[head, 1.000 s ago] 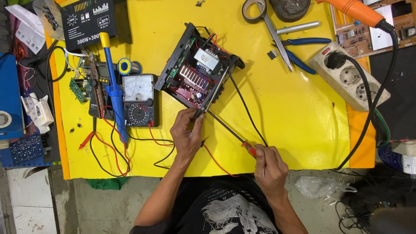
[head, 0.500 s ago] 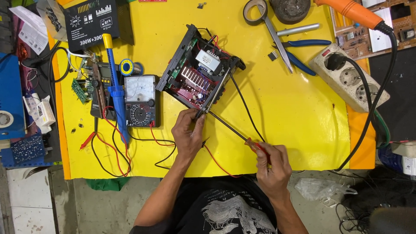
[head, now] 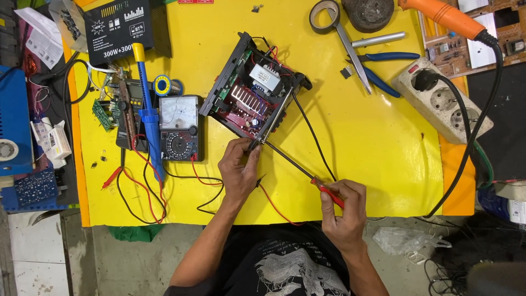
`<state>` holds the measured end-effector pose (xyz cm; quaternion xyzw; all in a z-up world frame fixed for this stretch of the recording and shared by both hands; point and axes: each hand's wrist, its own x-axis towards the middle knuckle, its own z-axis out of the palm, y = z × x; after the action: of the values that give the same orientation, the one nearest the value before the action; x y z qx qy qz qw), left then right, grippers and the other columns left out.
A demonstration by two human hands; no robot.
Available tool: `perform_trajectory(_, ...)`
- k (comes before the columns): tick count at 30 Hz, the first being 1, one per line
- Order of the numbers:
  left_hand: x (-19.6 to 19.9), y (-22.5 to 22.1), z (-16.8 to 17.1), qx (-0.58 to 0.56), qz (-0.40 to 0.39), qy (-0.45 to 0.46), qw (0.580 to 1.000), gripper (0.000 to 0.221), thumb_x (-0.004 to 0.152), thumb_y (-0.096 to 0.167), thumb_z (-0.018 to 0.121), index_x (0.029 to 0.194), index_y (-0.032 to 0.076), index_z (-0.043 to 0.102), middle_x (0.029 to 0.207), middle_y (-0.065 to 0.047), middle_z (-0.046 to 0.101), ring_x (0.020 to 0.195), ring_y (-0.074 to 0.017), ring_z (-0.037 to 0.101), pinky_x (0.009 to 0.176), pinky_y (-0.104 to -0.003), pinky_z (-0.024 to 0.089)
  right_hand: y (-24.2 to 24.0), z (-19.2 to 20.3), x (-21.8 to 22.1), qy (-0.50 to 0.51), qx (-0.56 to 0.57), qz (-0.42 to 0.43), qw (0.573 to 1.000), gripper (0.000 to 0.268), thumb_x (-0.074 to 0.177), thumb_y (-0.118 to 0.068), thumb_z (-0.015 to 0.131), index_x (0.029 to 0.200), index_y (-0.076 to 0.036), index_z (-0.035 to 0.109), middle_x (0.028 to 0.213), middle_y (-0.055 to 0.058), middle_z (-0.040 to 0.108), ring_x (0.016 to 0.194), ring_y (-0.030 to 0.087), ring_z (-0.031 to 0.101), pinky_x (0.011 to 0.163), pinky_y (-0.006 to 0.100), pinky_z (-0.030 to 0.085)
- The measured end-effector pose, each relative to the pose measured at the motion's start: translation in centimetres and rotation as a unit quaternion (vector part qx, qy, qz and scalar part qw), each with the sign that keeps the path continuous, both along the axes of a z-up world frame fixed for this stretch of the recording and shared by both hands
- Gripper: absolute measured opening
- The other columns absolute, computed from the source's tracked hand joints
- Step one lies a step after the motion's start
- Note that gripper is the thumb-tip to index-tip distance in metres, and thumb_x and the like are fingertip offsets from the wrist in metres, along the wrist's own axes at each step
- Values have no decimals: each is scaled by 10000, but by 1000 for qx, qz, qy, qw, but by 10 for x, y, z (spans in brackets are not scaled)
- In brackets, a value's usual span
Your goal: Connecting electrical wires to the terminal block of an audio amplifier using a screwdriver
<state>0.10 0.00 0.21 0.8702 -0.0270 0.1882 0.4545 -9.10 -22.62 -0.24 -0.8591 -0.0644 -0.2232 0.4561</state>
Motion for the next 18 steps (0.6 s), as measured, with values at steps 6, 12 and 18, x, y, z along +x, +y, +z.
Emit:
perform_trajectory(6, 0, 0, 1, -7, 0, 4, 1000, 121, 940, 93, 744, 966, -22, 721, 971, -136, 686, 787, -201, 650, 611, -278, 543, -1, 2, -1, 61, 45, 17, 997, 292, 1068, -173, 491, 1201, 49, 626, 1116, 218, 664, 620, 182, 674, 534, 272, 635)
perform_trajectory(12, 1, 1, -2, -21, -5, -3, 1000, 110, 936, 76, 742, 930, -28, 707, 961, -149, 677, 737, -192, 619, 564, -277, 490, -4, -15, -6, 47, -29, -27, 998, 279, 1077, -123, 524, 1173, 55, 714, 944, 153, 702, 663, 181, 624, 504, 294, 480)
perform_trajectory(18, 2, 3, -4, -25, -11, -9, 1000, 122, 939, 81, 739, 929, -33, 698, 955, -150, 665, 737, -198, 617, 570, -287, 485, -5, -17, -7, 42, -1, -15, 999, 307, 996, -143, 661, 1194, 85, 606, 1083, 203, 614, 1009, 291, 589, 719, 324, 635)
